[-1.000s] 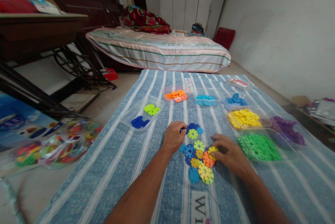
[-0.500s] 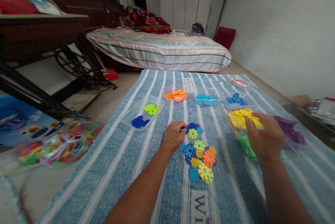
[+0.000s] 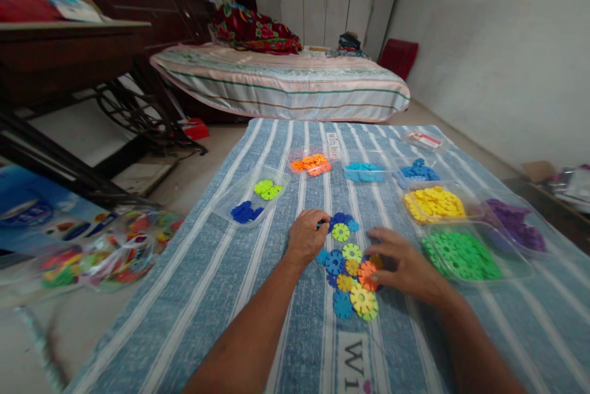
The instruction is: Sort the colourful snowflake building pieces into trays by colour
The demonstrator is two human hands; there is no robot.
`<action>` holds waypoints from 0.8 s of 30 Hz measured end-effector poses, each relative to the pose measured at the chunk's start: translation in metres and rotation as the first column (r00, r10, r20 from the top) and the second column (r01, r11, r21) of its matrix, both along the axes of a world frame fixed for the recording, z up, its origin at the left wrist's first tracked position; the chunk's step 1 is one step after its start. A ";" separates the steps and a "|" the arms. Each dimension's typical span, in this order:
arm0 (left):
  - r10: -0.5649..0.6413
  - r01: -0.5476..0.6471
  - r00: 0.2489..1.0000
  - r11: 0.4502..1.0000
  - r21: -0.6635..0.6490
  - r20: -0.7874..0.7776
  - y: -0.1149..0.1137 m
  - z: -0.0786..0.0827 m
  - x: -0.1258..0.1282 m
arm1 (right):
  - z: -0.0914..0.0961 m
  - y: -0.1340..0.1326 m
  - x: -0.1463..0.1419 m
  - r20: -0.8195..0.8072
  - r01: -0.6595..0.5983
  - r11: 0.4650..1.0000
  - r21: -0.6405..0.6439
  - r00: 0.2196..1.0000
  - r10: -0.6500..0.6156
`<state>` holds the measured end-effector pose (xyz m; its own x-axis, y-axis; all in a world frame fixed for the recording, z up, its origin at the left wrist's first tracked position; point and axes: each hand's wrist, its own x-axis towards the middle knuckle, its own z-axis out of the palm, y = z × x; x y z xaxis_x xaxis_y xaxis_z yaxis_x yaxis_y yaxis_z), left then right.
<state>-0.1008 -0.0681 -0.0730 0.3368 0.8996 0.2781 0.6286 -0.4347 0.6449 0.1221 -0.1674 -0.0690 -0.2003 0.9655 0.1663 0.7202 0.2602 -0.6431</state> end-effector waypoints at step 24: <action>0.012 -0.012 1.000 1.000 -0.021 0.023 -0.002 -0.004 -0.003 | 0.010 0.003 -0.004 -0.195 0.010 0.977 -0.214 0.979 -0.052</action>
<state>-0.1039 -0.0705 -0.0775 0.3197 0.9091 0.2671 0.6183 -0.4138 0.6682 0.1184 -0.1648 -0.0589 -0.1534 0.9881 -0.0080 0.5785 0.0832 -0.8114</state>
